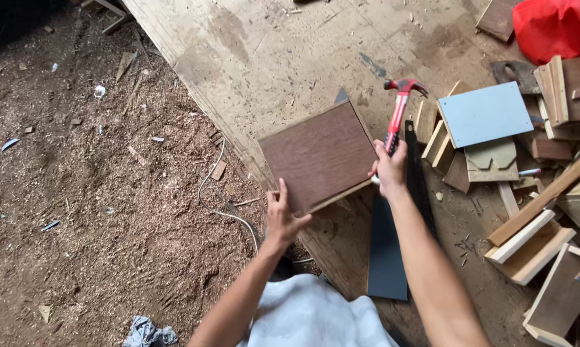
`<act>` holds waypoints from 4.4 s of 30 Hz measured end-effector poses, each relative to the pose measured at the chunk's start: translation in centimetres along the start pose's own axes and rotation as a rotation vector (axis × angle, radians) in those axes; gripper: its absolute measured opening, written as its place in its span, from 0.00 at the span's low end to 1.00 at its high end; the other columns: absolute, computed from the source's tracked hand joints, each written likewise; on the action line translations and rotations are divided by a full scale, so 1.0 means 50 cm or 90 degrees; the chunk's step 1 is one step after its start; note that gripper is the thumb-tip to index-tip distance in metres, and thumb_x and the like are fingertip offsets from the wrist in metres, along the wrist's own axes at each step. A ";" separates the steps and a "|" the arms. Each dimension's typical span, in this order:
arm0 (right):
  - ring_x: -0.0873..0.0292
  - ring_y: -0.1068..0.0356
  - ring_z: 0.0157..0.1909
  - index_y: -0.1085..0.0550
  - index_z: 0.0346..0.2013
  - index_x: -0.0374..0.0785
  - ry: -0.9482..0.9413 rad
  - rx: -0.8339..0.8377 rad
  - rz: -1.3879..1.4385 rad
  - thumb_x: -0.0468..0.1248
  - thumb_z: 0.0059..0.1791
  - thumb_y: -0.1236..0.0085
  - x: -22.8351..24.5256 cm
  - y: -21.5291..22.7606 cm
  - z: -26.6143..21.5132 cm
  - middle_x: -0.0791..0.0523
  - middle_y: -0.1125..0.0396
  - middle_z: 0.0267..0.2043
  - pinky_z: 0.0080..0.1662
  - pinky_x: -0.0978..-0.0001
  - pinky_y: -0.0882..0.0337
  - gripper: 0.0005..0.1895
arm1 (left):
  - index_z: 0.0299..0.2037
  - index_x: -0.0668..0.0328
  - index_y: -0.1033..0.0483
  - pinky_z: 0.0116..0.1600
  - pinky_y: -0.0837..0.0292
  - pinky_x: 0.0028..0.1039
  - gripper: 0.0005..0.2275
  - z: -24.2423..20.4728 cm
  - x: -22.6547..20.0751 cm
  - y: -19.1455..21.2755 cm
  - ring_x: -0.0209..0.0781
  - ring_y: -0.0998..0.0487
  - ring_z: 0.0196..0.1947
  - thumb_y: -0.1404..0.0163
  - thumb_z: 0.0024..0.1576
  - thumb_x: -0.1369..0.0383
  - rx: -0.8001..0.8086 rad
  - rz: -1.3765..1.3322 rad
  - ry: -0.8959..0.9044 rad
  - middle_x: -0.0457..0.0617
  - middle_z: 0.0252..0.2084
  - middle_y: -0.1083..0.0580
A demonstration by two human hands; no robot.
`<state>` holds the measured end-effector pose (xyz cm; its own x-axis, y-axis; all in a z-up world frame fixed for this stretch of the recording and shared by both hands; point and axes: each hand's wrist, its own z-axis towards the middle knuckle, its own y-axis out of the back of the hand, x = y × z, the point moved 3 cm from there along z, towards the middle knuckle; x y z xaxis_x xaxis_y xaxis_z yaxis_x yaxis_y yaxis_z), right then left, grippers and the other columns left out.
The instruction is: The person assembles a small wooden box by nailing a side panel to a base, then attaching a top panel. They use a hammer to drive nails and a hand saw to trim excess wood from the top panel. The box is flipped and adjusted during assembly.
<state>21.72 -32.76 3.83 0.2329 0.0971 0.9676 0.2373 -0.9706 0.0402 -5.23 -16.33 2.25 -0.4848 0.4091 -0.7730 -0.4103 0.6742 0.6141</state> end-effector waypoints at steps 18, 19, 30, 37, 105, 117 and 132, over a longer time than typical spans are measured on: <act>0.67 0.42 0.13 0.43 0.46 0.47 -0.084 -0.119 0.179 0.40 0.53 0.50 -0.121 0.107 -0.354 0.59 0.27 0.49 0.16 0.73 0.38 0.12 | 0.77 0.40 0.63 0.67 0.42 0.57 0.62 0.313 -0.016 0.102 0.68 0.45 0.67 0.29 0.33 0.61 0.362 0.459 -0.327 0.68 0.74 0.54; 0.67 0.42 0.13 0.44 0.46 0.46 -0.081 -0.129 0.178 0.40 0.54 0.50 -0.137 0.090 -0.344 0.59 0.28 0.48 0.16 0.72 0.37 0.12 | 0.78 0.38 0.61 0.66 0.32 0.53 0.57 0.316 -0.006 0.099 0.65 0.38 0.66 0.32 0.38 0.67 0.377 0.424 -0.327 0.66 0.73 0.50; 0.65 0.42 0.14 0.44 0.46 0.43 -0.043 -0.117 0.186 0.38 0.55 0.47 -0.162 -0.005 -0.217 0.58 0.41 0.31 0.16 0.68 0.36 0.14 | 0.71 0.43 0.43 0.61 0.27 0.50 0.49 0.218 0.060 0.103 0.64 0.35 0.62 0.29 0.35 0.68 0.196 0.269 -0.315 0.66 0.64 0.42; 0.68 0.44 0.13 0.41 0.45 0.44 -0.069 -0.055 0.153 0.40 0.54 0.49 -0.083 0.081 -0.281 0.58 0.31 0.30 0.16 0.73 0.41 0.11 | 0.71 0.51 0.41 0.59 0.28 0.49 0.50 0.103 0.028 0.051 0.63 0.34 0.57 0.27 0.34 0.68 0.052 0.224 -0.214 0.69 0.62 0.41; 0.70 0.47 0.14 0.37 0.43 0.44 -0.209 -0.085 0.173 0.55 0.58 0.59 -0.031 0.200 -0.211 0.61 0.44 0.20 0.18 0.73 0.41 0.18 | 0.73 0.63 0.46 0.71 0.41 0.40 0.29 0.334 0.038 -0.058 0.57 0.37 0.70 0.56 0.65 0.55 0.090 -0.177 0.041 0.64 0.72 0.40; 0.68 0.47 0.13 0.37 0.44 0.43 -0.251 -0.110 0.175 0.53 0.58 0.58 -0.055 0.135 -0.116 0.61 0.44 0.20 0.17 0.72 0.42 0.17 | 0.74 0.59 0.49 0.71 0.39 0.38 0.28 0.393 -0.029 -0.075 0.58 0.33 0.68 0.57 0.66 0.58 0.057 -0.168 0.042 0.66 0.68 0.34; 0.69 0.46 0.14 0.37 0.44 0.41 -0.274 -0.035 0.102 0.53 0.58 0.58 -0.040 0.088 -0.083 0.60 0.43 0.20 0.18 0.72 0.40 0.17 | 0.74 0.63 0.50 0.71 0.42 0.38 0.28 0.380 -0.023 -0.067 0.57 0.36 0.70 0.57 0.66 0.62 0.046 -0.211 0.026 0.66 0.71 0.38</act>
<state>18.38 -38.17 3.11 0.6355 0.0167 0.7719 0.1190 -0.9899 -0.0766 11.36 -7.38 -1.94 -0.3655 0.1364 -0.9207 -0.4957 0.8087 0.3167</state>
